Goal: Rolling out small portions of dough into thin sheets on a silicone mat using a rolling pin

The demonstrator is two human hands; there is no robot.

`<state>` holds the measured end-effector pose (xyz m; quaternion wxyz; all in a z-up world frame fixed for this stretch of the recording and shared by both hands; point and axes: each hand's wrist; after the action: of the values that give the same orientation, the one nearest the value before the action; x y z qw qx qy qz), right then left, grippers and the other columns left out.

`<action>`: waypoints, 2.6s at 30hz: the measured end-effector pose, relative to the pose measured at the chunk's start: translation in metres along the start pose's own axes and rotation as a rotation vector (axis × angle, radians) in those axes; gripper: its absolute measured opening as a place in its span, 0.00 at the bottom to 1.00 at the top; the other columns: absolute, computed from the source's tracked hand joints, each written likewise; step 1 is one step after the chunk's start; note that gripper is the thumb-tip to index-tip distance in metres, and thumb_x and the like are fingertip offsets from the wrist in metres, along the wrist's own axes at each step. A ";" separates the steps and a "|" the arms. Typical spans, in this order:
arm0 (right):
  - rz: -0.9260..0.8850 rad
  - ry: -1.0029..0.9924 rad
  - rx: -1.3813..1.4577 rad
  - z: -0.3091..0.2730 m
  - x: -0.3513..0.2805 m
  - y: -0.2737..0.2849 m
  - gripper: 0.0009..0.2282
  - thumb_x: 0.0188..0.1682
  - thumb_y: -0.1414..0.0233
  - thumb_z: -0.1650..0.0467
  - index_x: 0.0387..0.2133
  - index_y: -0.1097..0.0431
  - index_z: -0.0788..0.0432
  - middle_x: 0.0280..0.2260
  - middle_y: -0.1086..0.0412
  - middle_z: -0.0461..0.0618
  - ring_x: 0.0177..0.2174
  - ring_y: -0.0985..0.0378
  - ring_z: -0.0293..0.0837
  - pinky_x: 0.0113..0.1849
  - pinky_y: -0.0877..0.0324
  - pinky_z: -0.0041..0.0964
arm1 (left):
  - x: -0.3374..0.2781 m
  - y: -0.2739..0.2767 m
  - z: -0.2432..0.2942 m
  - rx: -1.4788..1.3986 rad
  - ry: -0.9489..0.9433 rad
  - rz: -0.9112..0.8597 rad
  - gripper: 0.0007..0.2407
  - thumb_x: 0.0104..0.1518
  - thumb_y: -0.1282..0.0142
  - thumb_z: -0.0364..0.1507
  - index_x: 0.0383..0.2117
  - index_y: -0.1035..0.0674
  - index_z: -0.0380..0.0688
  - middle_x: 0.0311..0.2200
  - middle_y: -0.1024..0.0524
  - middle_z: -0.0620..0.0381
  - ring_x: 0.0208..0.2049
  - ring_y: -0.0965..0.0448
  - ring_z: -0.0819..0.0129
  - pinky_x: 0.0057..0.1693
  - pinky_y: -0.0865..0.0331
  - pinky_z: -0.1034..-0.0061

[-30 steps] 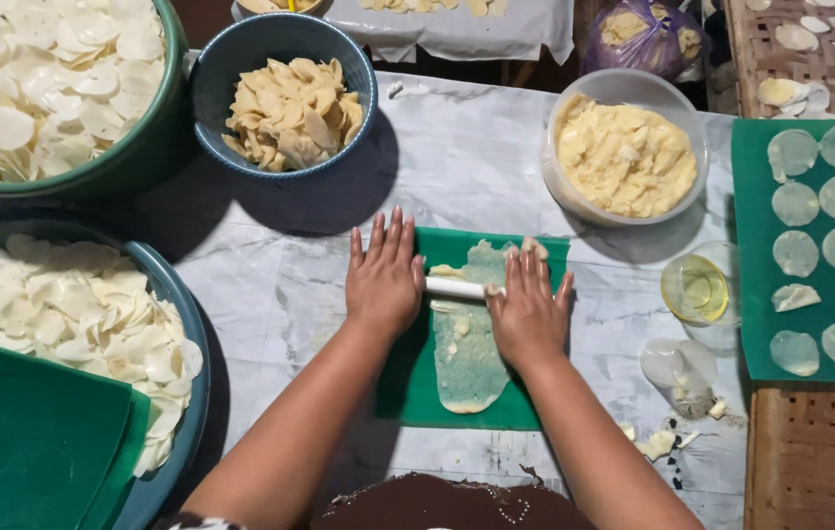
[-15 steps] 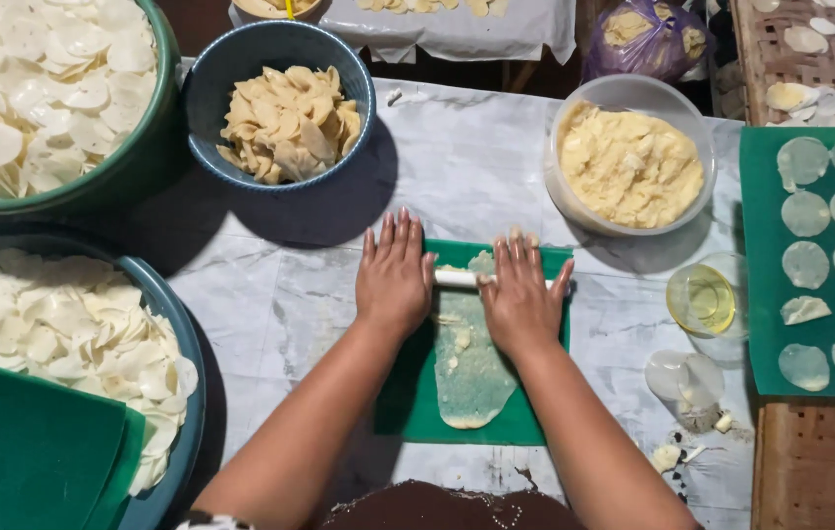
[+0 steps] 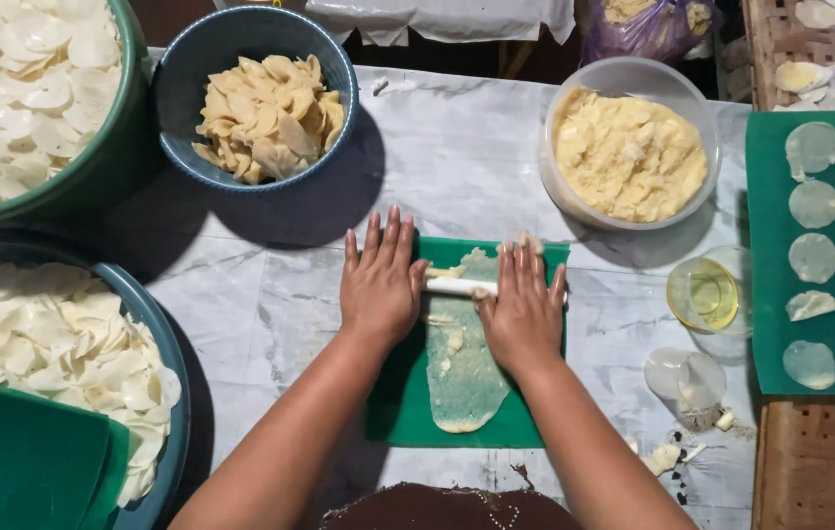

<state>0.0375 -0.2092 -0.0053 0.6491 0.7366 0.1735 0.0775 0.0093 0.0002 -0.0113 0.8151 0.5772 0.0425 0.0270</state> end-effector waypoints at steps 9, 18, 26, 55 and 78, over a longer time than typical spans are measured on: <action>0.439 0.122 0.206 0.029 0.079 -0.010 0.24 0.52 0.47 0.56 0.57 0.34 0.55 0.56 0.39 0.53 0.57 0.35 0.55 0.54 0.36 0.52 | 0.077 -0.012 -0.026 -0.195 0.157 0.033 0.29 0.71 0.69 0.47 0.73 0.48 0.44 0.74 0.54 0.45 0.73 0.48 0.48 0.69 0.46 0.45; -0.022 0.339 0.298 0.062 0.062 0.010 0.16 0.41 0.42 0.67 0.45 0.28 0.50 0.40 0.29 0.48 0.46 0.26 0.55 0.49 0.31 0.49 | 0.028 0.001 -0.067 -0.118 -0.398 0.170 0.14 0.53 0.37 0.37 0.45 0.23 0.63 0.40 0.25 0.64 0.49 0.23 0.62 0.54 0.30 0.65; 0.161 0.414 0.222 0.058 0.002 0.013 0.20 0.42 0.42 0.69 0.51 0.27 0.43 0.40 0.31 0.46 0.46 0.25 0.53 0.48 0.29 0.47 | -0.020 0.035 -0.054 -0.061 -0.448 0.276 0.10 0.62 0.46 0.33 0.48 0.20 0.58 0.39 0.22 0.59 0.49 0.22 0.61 0.54 0.29 0.66; 0.120 0.010 -0.065 -0.013 -0.070 0.010 0.29 0.55 0.59 0.57 0.70 0.49 0.52 0.70 0.52 0.60 0.69 0.57 0.60 0.59 0.64 0.84 | -0.118 0.019 0.032 0.031 -0.007 0.043 0.36 0.65 0.60 0.49 0.73 0.53 0.37 0.74 0.63 0.38 0.75 0.65 0.45 0.72 0.71 0.40; -0.013 0.021 0.118 0.001 -0.024 -0.003 0.33 0.58 0.65 0.54 0.72 0.67 0.56 0.71 0.76 0.67 0.70 0.77 0.63 0.66 0.74 0.58 | -0.199 -0.045 -0.005 0.137 -0.255 0.135 0.52 0.52 0.50 0.65 0.72 0.51 0.34 0.74 0.55 0.43 0.75 0.58 0.53 0.75 0.59 0.60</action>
<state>0.0146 -0.2181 -0.0059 0.6033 0.7715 0.1895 0.0704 -0.1899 -0.0284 -0.0478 0.7690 0.6316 -0.0984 0.0056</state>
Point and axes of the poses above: each hand's wrist, its own x-axis towards the middle knuckle, its own y-axis out of the back of the hand, z = x × y
